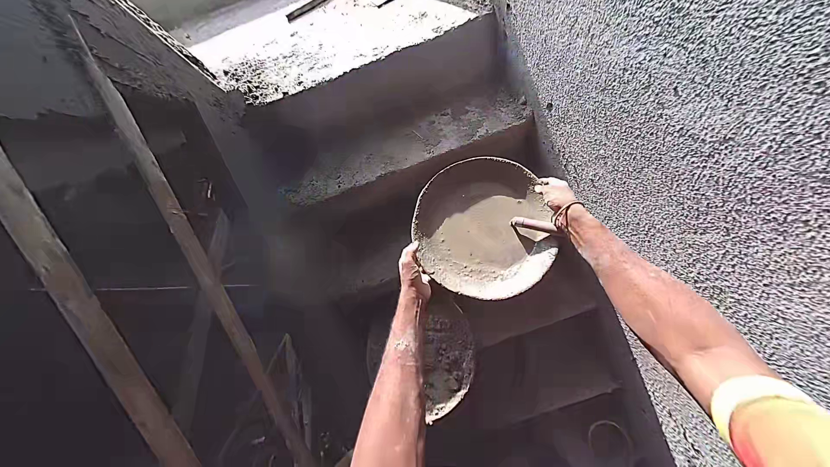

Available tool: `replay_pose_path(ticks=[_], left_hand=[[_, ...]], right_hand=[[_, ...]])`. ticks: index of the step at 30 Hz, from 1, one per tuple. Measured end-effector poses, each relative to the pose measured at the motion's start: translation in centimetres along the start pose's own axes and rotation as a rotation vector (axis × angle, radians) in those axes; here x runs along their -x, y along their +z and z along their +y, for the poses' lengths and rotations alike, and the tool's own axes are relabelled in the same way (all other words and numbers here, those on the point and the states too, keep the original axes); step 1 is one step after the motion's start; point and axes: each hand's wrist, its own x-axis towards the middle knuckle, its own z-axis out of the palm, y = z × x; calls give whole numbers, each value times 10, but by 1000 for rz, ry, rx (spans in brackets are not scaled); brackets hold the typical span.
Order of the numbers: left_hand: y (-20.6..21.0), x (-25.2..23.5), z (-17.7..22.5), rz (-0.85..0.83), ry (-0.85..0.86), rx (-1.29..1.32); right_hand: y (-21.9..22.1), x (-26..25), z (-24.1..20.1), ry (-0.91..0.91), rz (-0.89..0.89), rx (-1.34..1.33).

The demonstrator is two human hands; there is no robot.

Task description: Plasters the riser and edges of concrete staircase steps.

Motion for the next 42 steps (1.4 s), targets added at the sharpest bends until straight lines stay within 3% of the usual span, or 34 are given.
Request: replay_pose_path(ticks=[6,12,14,17,20,22,25,28,32,36,39,42], left_hand=[[30,-54,-16,23,-17,-31],[19,-63,-40,-15,-57,-81],[9,-57,-38,-87,-103,-67],[-28,-33,-33,-138,-124,-40],[-88,12,-34,-12,-37,30],[-137,60,-41,195,9,36],[-209,133,-72,567,-116,55],[-250,176,-101,773,-299,45],[-272,171,-115,678,-377,-126],[-292,96,-123,471,-220,-606],[-308,20,-125,358,-158,-977],[-316,-38,-125,290,-237,-1064]], right_hand=[[12,-61,10,33,58,38],[15,-79,28,56,50,26],[10,-76,25,-27,79,165],[4,-18,24,-332,129,456],[6,94,60,-578,45,371],[24,162,110,-460,-180,280],[56,236,214,17,-660,330],[92,283,289,437,-799,279],[138,297,329,674,-609,147],[180,281,328,743,-434,-72],[198,271,325,721,-455,-226],[211,266,323,750,-564,-415]])
